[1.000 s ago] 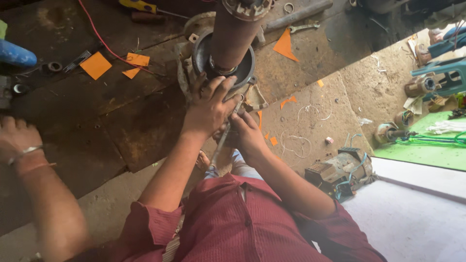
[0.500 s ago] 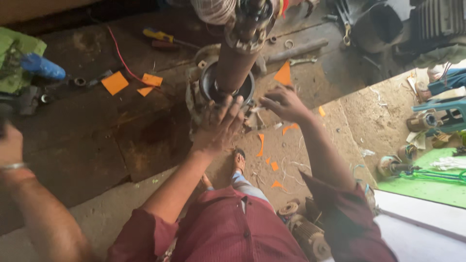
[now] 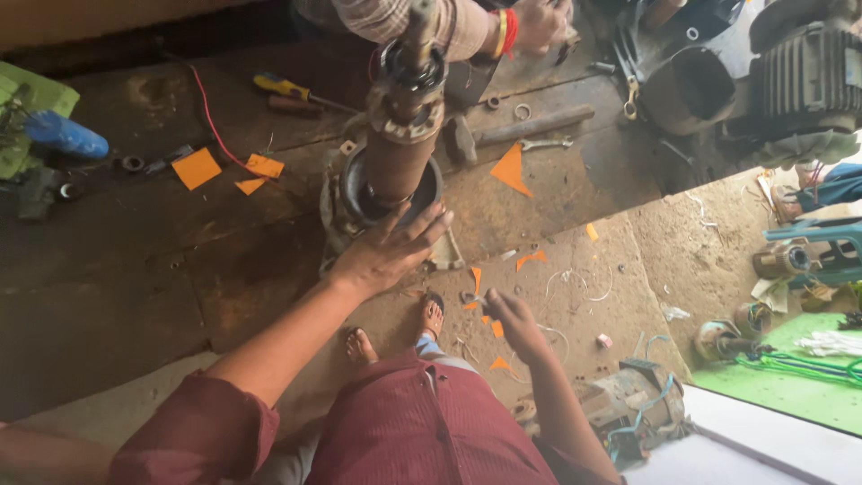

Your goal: The person works on a pump or motor assembly mounted on a wooden workbench, holding the housing steady while using a spanner to loosen and tighten bolts around the base flange. They reposition the assembly, pick up fasteners from the bench, and continue working on the mounting bolts with the wrench.

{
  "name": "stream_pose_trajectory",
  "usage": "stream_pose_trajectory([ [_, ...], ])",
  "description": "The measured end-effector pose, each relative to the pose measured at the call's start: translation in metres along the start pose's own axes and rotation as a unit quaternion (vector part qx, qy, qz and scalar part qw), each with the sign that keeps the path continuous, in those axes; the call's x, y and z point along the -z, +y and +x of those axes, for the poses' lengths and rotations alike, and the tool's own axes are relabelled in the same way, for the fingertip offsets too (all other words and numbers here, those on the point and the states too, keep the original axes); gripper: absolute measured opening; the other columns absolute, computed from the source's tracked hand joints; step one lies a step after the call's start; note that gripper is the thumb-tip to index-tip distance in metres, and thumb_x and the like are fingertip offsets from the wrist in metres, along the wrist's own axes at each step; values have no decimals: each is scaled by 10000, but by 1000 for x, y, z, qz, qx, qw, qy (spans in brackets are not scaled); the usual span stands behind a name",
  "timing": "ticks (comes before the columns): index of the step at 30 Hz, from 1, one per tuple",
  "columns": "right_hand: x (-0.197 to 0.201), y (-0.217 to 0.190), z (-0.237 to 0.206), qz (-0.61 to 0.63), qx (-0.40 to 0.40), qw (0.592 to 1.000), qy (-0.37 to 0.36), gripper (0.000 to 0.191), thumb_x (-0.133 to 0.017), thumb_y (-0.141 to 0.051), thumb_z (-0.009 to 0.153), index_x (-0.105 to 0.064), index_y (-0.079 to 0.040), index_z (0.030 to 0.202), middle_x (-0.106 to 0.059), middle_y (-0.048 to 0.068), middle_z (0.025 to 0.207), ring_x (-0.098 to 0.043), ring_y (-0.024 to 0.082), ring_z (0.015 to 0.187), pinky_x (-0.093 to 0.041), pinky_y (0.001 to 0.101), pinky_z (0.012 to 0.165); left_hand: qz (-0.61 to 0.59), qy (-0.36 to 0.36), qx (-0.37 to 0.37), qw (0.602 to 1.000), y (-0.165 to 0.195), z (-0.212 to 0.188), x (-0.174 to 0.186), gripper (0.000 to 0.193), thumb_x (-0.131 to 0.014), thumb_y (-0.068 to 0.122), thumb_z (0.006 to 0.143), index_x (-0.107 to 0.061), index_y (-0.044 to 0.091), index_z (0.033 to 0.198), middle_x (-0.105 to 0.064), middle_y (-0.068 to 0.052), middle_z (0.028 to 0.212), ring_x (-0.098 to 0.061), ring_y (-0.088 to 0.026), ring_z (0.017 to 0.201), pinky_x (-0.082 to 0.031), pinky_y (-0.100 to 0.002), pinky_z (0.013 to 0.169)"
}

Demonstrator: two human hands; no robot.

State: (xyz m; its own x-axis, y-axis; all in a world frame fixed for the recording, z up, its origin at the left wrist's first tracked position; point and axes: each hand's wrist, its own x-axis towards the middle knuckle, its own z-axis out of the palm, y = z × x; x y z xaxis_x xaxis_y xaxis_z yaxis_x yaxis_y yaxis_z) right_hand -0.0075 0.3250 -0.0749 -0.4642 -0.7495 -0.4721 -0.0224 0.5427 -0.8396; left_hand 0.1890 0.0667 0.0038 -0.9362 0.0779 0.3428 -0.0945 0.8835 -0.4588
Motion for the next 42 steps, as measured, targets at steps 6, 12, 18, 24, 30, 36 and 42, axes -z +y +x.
stream_pose_trajectory([
  [6, 13, -12, 18, -13, 24, 997, -68, 572, -501, -515, 1030, -696, 17, 1107, -689, 36, 922, -577, 116, 879, -490, 307, 837, 45, 18, 7, 999, 8, 13, 3, 426, -496, 409, 1007, -676, 239, 1353, -294, -14, 1669, -150, -219, 1575, -68, -531, 1290],
  [12, 29, -26, 45, 0, 44, 995, -86, 537, -524, -499, 1010, -693, -7, 1143, -680, 20, 913, -569, 110, 866, -481, 298, 833, 66, 9, 40, 997, 17, 24, -4, 570, -508, 396, 938, -635, 224, 1467, -301, -15, 1621, -151, -202, 1568, -80, -510, 1292],
  [18, 50, -30, 84, -38, 30, 996, -73, 524, -511, -490, 1052, -713, -9, 1015, -637, 19, 839, -532, 111, 772, -433, 287, 701, 31, -43, 26, 998, 22, 28, -15, 435, -562, 351, 954, -661, 221, 1357, -304, -32, 1624, -174, -277, 1566, -146, -559, 1264],
  [24, 62, -48, 139, 15, 41, 994, -105, 459, -516, -461, 1092, -647, -48, 941, -541, -33, 780, -450, 91, 680, -372, 279, 597, -16, -45, 4, 999, 23, 20, -32, 345, -568, 375, 982, -668, 242, 1284, -255, -12, 1675, -160, -288, 1576, -205, -559, 1254],
  [30, 49, -55, 151, -186, 77, 977, -77, 504, -518, -506, 1053, -721, -49, 993, -631, 18, 785, -546, 132, 736, -441, 320, 687, -14, 7, 12, 1000, 19, 22, -43, 544, -611, 330, 938, -585, 240, 1473, -271, 34, 1616, -162, -237, 1583, -241, -524, 1257],
  [36, 45, -47, 140, -288, 133, 948, -26, 564, -490, -562, 1058, -766, -71, 1035, -733, 110, 860, -669, 235, 837, -493, 376, 815, -116, 40, 54, 991, 18, 19, -43, 495, -650, 266, 1017, -546, 192, 1495, -321, -52, 1624, -240, -236, 1518, -319, -482, 1214],
  [42, 53, -38, 145, -311, 147, 939, -31, 562, -488, -566, 1046, -774, -82, 1049, -752, 131, 882, -694, 277, 857, -501, 397, 815, -83, 36, 48, 995, 22, 26, -41, 528, -662, 317, 975, -546, 190, 1474, -335, 18, 1574, -252, -172, 1532, -310, -492, 1211],
])
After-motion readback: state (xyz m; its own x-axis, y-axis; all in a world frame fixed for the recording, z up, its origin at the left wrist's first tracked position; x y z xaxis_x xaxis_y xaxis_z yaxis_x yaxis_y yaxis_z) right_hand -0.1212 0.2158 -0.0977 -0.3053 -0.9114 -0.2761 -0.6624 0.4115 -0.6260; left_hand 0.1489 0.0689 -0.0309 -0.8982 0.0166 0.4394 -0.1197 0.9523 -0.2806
